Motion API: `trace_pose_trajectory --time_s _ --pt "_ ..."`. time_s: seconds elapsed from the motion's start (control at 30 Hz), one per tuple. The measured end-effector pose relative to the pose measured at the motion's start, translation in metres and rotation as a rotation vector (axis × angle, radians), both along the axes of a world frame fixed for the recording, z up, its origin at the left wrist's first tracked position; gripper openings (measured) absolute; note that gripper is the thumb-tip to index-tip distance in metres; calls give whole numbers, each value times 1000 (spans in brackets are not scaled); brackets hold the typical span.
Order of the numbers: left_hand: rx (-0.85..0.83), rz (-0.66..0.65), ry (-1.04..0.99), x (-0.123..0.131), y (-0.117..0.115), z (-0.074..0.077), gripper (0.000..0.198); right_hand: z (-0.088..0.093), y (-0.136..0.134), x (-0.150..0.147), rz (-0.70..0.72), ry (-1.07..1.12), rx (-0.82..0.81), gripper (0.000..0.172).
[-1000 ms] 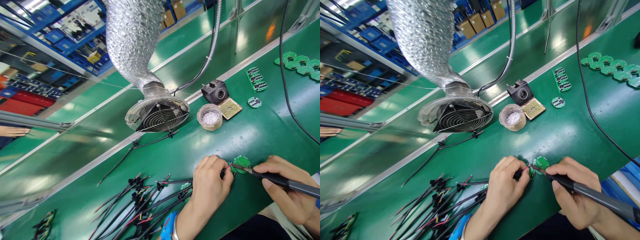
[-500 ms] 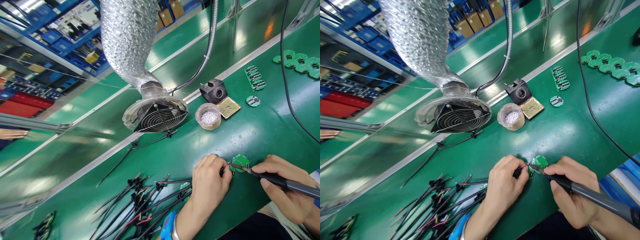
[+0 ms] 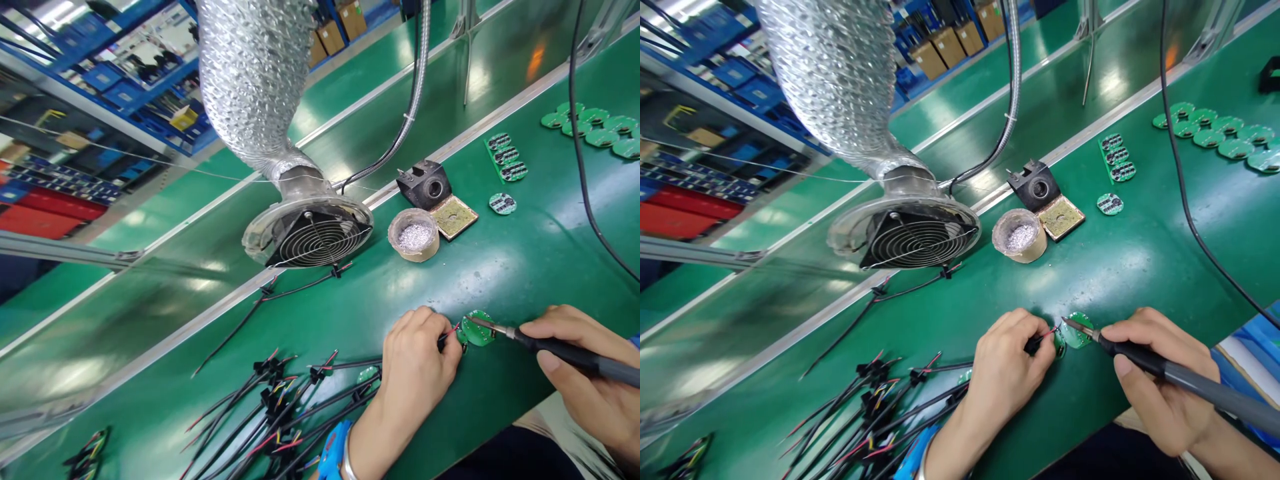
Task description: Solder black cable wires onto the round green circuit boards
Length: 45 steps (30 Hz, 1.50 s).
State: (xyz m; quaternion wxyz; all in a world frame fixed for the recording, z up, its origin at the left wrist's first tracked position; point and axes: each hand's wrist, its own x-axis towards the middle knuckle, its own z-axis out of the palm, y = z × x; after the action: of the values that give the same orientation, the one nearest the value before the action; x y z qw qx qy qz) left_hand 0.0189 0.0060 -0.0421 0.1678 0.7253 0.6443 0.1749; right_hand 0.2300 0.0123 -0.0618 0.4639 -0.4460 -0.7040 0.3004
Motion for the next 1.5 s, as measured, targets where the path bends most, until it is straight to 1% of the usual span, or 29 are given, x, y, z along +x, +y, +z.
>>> trace_pose_trajectory --time_s 0.2,0.4,0.5,0.63,0.7,0.87,1.07,1.2,1.37,1.5 --pt "-29 1 -45 -3 0 -1 11 1 0 0 45 2 0 19" --pt "-31 0 -43 -3 -1 0 11 3 3 -1 200 -36 19 25" --pt "-33 0 -37 -3 -2 1 10 2 5 -2 226 -40 38 28" --pt "-31 6 -34 -4 -2 1 11 2 6 -2 244 -42 46 28" --pt "-29 7 -31 -3 -2 1 11 3 5 -2 228 -42 37 27" --pt "-23 4 -24 -3 -1 0 11 4 1 -3 80 23 18 24" --pt "-36 0 -26 -4 -1 0 11 2 -1 -1 30 27 0 20" --pt "-31 -8 -20 -4 0 0 11 -1 -1 2 -18 3 -18 21" --pt "-30 -30 -12 -4 -1 3 11 -1 0 3 -25 1 -12 21" --pt "-45 -43 -101 -7 -3 4 7 0 2 2 7 -19 -23 17"
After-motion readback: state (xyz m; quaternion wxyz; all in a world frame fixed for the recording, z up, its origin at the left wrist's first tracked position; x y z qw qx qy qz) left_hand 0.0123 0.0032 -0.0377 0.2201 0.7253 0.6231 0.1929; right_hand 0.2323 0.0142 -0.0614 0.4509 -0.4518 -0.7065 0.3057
